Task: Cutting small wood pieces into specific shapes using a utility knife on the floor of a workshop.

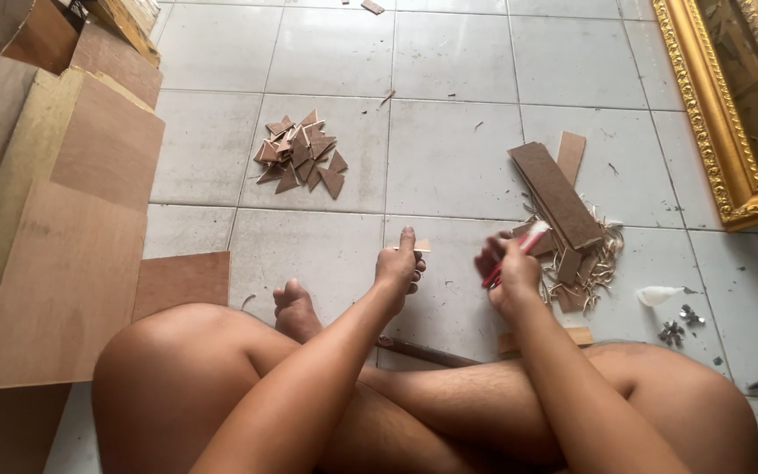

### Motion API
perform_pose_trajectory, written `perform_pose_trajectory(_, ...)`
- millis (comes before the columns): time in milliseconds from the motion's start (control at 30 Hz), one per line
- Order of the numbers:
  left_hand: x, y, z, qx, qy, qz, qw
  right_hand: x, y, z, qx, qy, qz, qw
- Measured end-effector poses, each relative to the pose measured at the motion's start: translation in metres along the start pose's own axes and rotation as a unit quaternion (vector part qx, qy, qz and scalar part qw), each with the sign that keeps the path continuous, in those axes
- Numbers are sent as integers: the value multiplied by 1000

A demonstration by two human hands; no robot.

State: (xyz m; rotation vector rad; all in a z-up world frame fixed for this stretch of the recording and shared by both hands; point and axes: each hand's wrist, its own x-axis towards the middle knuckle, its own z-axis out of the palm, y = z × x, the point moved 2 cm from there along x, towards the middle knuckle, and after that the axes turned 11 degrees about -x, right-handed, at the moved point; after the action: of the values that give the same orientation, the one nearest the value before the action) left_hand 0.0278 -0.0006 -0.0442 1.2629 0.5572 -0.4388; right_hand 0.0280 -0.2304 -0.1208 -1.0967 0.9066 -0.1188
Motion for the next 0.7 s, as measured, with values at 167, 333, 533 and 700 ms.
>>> perform_pose_trajectory(167,32,-32,-4,19,-11,-9,1000,-123,-14,30,-210,-132,35,968)
perform_pose_trajectory(333,4,-18,-4,27,-26,-36,999,-145,-15,40,-256,-192,74,945)
perform_pose_trajectory(533,13,-31,4,3,-56,-61,997,-120,-7,40,-275,-215,92,932)
perform_pose_trajectory(700,33,-37,-11,-34,-27,-132,990,-127,-39,28,-644,-186,-122,732)
